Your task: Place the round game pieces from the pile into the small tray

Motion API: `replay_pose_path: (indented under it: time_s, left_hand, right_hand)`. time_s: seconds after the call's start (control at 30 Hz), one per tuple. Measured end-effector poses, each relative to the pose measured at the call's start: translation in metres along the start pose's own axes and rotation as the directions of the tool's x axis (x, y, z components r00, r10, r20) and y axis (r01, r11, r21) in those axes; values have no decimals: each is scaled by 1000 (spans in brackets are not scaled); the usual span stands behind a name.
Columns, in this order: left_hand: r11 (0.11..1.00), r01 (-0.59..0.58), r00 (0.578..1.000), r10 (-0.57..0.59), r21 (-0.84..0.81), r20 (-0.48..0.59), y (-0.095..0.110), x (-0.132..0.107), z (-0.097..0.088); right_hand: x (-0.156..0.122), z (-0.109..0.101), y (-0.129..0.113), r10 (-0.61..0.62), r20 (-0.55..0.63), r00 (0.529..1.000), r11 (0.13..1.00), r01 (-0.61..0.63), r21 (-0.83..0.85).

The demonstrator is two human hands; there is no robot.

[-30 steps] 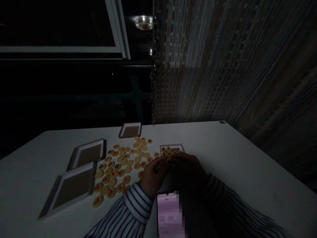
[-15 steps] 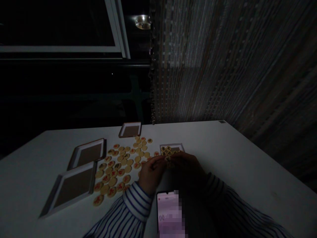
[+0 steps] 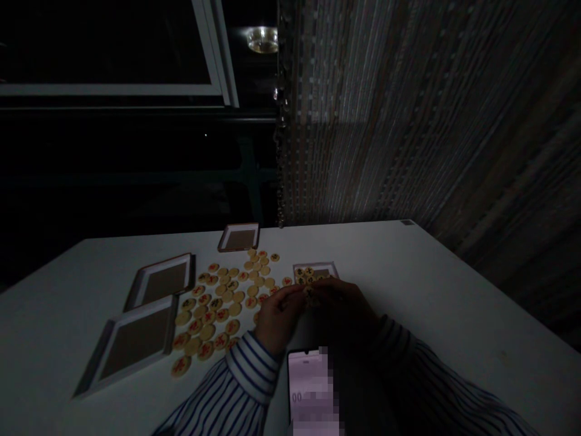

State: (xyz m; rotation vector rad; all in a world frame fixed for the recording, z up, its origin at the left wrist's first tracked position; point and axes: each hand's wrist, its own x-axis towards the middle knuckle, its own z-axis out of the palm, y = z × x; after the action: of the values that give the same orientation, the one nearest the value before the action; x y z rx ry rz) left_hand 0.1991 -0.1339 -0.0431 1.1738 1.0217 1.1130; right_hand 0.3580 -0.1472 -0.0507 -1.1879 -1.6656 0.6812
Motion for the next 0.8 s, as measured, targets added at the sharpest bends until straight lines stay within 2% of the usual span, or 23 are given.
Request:
replay_pose_path:
  time_s: [0.2, 0.47, 0.6, 0.8]
  left_hand:
    - [999, 20, 1000, -20, -48, 7, 0, 0, 0]
    - [999, -18, 1000, 18, 38, 10, 1, -1, 0]
    - [999, -11, 1000, 11, 43, 7, 2, -2, 0]
    - [999, 9, 1000, -9, 32, -6, 3, -1, 0]
  right_hand:
    - [-2, 2, 2, 22, 0, 1000, 1000, -22, 6]
    - [-1, 3, 7, 3, 29, 1000, 1000, -3, 19]
    - [-3, 3, 13, -53, 46, 998, 998, 52, 19]
    - [-2, 2, 16, -132, 33, 991, 987, 134, -91]
